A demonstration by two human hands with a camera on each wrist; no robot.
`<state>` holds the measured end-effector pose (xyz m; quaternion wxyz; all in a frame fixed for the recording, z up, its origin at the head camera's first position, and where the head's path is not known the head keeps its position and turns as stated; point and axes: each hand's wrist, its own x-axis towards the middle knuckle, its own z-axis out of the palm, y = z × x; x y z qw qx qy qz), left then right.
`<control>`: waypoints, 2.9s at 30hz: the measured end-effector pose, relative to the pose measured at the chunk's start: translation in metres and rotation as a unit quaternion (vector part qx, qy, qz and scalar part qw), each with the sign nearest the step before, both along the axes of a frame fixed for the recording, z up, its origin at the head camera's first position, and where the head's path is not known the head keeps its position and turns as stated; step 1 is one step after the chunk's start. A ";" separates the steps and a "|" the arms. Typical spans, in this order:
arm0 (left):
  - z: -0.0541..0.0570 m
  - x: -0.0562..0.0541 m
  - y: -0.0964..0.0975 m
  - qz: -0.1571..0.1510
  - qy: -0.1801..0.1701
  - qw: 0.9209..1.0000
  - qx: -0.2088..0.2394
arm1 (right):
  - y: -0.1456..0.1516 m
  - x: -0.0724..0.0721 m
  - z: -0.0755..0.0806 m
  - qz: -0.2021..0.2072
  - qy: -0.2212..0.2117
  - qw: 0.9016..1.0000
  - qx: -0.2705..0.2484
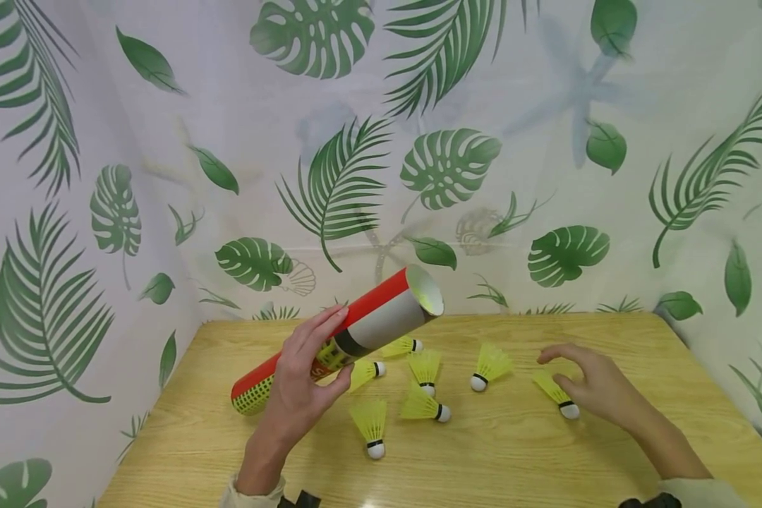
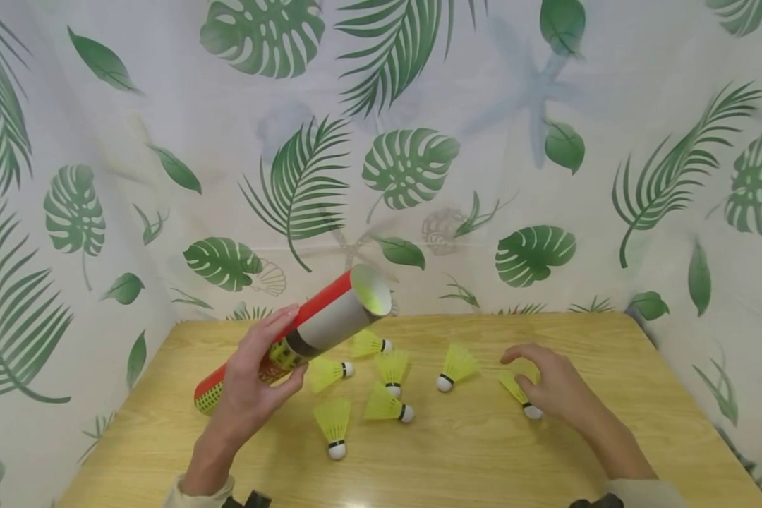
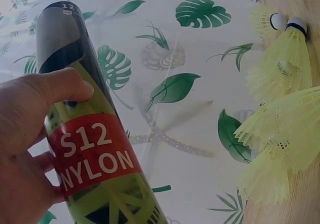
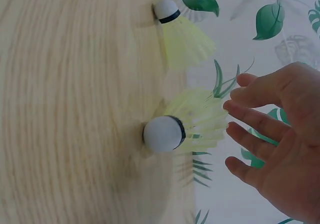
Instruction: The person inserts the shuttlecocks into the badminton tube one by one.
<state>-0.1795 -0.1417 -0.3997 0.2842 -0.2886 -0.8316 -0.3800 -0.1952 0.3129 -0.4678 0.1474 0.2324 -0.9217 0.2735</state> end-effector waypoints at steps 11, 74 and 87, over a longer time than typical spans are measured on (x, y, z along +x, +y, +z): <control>0.000 -0.002 -0.001 0.000 -0.018 1.000 0.002 | 0.014 0.002 -0.014 -0.004 -0.081 0.997 0.007; -0.003 -0.003 0.003 -0.038 -0.069 0.997 0.020 | -0.029 0.049 0.067 -0.138 0.060 0.946 -0.288; -0.003 -0.002 0.005 -0.046 -0.071 0.996 0.016 | -0.059 0.051 0.105 -0.064 0.096 0.917 -0.381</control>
